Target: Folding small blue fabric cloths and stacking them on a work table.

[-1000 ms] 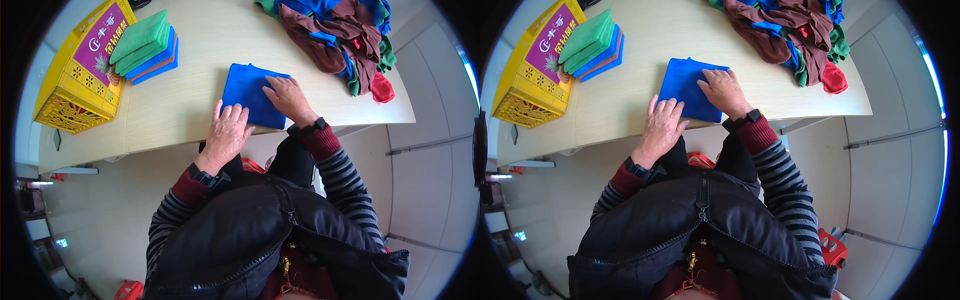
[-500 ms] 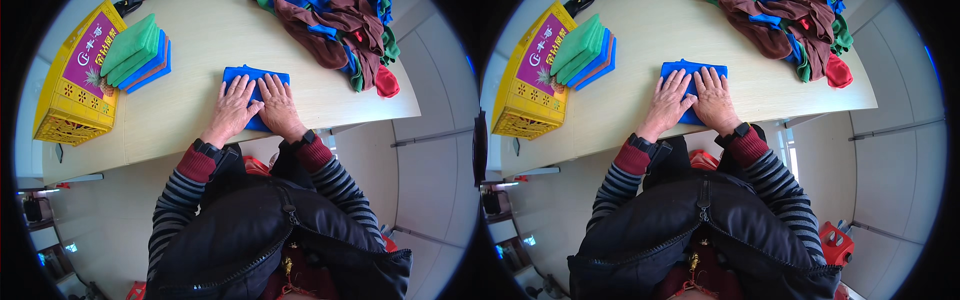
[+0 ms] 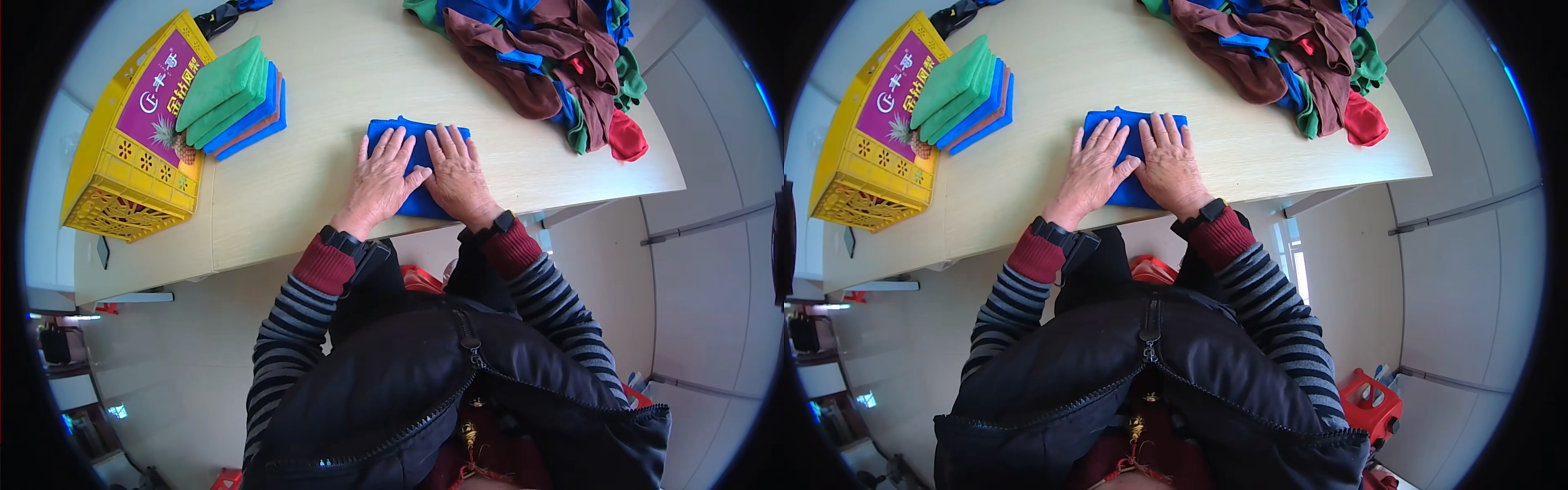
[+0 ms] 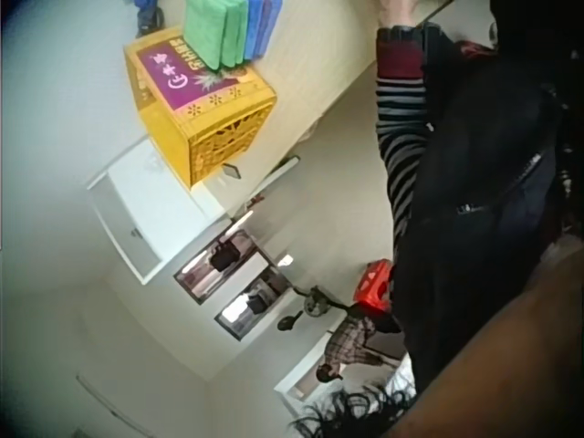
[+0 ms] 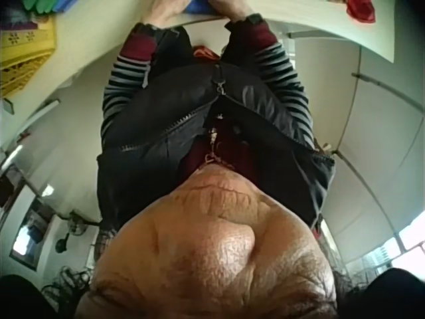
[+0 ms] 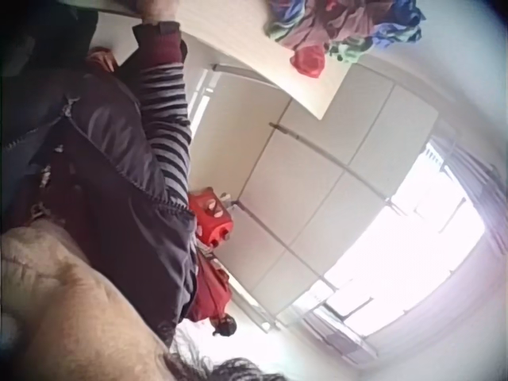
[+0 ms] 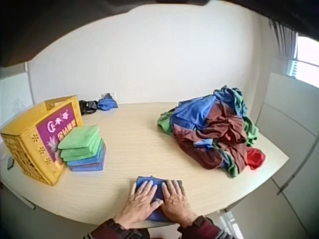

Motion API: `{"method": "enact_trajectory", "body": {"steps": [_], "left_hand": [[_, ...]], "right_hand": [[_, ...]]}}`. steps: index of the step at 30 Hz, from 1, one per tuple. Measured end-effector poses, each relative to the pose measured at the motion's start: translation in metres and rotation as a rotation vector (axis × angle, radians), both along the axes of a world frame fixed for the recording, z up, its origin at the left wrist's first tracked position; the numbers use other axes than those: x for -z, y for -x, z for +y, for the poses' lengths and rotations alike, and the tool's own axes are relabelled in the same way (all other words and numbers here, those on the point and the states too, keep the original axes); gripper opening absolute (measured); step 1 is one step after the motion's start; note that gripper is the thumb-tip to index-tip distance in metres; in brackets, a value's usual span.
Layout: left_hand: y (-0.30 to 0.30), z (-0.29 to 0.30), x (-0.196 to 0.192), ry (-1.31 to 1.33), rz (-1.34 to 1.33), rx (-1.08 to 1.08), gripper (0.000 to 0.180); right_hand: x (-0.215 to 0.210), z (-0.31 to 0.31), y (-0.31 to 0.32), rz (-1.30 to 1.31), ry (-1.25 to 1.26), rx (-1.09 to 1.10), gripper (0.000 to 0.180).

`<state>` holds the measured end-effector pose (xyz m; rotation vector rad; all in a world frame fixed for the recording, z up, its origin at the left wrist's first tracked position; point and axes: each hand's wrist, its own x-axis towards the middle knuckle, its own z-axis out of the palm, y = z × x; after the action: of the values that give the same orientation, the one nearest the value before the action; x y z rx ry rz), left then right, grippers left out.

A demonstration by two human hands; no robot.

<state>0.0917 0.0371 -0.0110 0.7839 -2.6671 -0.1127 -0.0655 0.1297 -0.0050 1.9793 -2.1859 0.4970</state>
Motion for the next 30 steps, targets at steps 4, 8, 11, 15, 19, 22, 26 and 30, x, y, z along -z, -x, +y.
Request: {"method": "enact_trajectory", "body": {"steps": [4,8,11,15,19,22,26,30], "left_hand": [[0.009,-0.018,0.002,0.047,0.017,0.010,0.069],[0.011,-0.021,0.007,-0.045,0.052,0.008,0.070],[0.013,-0.023,0.005,-0.047,0.019,0.001,0.069],[0.009,-0.017,0.004,-0.004,-0.021,-0.033,0.068],[0.008,0.012,-0.001,0.052,-0.032,0.027,0.069],[-0.005,0.025,0.003,0.064,-0.014,0.058,0.068],[-0.012,0.026,0.007,0.072,0.031,0.056,0.066],[-0.014,0.028,0.002,0.082,0.043,0.048,0.062]], "right_hand": [[0.006,-0.005,0.000,-0.014,0.002,0.021,0.064],[0.005,-0.006,0.003,-0.047,-0.016,0.034,0.064],[0.007,-0.007,0.005,-0.062,-0.013,0.037,0.064],[0.006,-0.005,0.001,-0.059,-0.016,0.039,0.063],[0.011,-0.002,0.006,-0.041,-0.020,0.058,0.063],[0.008,0.000,0.002,-0.047,-0.013,0.067,0.062],[0.007,0.001,0.000,-0.060,-0.032,0.064,0.063],[0.003,0.002,-0.001,-0.082,-0.015,0.060,0.063]]}}
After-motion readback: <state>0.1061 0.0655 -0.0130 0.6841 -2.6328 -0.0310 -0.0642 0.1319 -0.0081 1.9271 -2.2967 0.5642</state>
